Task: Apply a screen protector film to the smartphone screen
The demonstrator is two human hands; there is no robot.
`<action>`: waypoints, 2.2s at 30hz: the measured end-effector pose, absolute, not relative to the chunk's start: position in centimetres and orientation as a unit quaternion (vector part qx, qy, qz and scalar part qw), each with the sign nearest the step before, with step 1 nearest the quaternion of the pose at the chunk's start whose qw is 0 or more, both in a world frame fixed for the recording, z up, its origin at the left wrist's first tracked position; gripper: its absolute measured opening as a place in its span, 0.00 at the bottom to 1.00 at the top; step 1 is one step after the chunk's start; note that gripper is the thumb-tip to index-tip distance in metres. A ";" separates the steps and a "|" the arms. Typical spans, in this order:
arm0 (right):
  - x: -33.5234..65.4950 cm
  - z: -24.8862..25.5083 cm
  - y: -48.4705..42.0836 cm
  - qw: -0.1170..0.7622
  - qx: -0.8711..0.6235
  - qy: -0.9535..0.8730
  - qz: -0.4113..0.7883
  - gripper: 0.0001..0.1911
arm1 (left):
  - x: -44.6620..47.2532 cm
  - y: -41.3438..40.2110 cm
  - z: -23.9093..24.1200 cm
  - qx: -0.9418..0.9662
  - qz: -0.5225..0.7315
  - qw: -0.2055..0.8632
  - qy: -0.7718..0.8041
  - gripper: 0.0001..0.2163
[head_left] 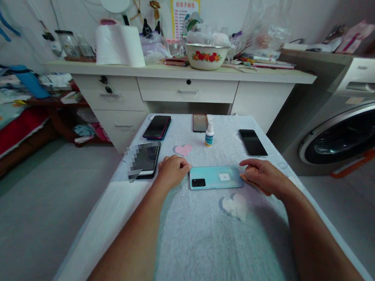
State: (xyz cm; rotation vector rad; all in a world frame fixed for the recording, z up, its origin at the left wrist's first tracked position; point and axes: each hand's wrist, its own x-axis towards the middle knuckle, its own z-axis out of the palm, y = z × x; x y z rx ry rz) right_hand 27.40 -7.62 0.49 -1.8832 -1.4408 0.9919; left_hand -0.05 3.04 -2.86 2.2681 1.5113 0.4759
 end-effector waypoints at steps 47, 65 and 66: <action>27.9 0.0 -7.5 0.407 -0.639 -0.408 0.509 0.26 | 0.7 3.0 -2.8 0.641 0.352 0.452 0.511 0.09; 28.1 -0.2 -7.3 0.487 -0.602 -0.404 0.487 0.21 | 0.1 2.6 -1.3 0.728 0.371 0.309 0.487 0.10; 28.1 -0.2 -7.3 0.489 -0.602 -0.400 0.489 0.20 | 0.0 2.6 -1.2 0.735 0.365 0.303 0.484 0.09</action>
